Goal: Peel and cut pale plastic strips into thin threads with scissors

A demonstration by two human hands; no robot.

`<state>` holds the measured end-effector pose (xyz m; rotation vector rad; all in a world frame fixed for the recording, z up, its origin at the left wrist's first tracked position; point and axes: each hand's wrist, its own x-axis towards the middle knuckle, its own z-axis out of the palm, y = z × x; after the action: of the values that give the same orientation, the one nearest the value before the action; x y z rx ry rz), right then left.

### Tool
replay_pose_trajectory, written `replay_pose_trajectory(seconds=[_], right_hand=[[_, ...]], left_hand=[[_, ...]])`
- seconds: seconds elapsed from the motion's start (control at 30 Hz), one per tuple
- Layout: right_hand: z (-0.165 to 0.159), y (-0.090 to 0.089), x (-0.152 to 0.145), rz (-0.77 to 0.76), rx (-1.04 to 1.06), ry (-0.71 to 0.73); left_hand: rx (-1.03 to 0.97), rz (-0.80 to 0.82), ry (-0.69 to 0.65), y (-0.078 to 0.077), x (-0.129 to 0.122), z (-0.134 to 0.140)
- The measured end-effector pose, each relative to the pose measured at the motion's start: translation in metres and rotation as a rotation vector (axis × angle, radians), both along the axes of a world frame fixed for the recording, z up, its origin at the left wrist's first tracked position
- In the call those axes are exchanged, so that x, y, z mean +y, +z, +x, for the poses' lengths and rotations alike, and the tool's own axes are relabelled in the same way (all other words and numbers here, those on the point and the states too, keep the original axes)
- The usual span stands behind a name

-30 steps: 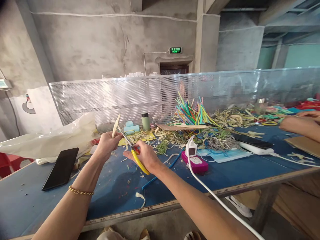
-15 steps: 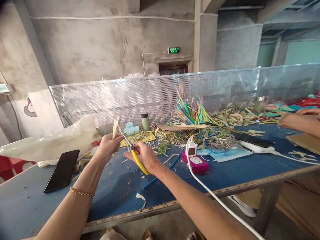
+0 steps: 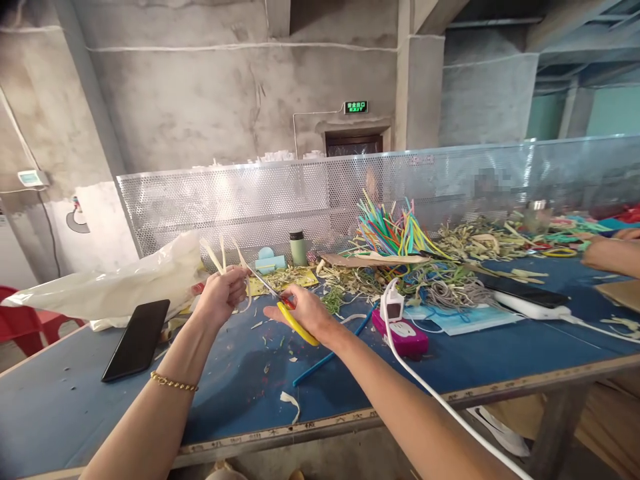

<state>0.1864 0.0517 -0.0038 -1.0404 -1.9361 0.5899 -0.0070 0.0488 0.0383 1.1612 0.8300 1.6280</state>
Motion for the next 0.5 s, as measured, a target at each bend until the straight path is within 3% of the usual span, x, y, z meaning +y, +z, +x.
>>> replay_pose_trajectory(seconds=[0.1, 0.17, 0.3, 0.5], right_hand=[[0.015, 0.003, 0.013, -0.03, -0.034, -0.02], [0.026, 0.008, 0.024, -0.024, -0.142, -0.117], [0.045, 0.013, 0.046, 0.014, -0.656, -0.461], [0.044, 0.023, 0.046, -0.032, -0.847, -0.459]], left_hand=[[-0.035, 0.039, 0.095, -0.001, 0.004, -0.003], [-0.033, 0.051, 0.109, -0.001, 0.005, -0.003], [0.004, 0.074, 0.095, -0.002, 0.005, -0.001], [0.058, 0.09, 0.083, -0.002, 0.0, 0.004]])
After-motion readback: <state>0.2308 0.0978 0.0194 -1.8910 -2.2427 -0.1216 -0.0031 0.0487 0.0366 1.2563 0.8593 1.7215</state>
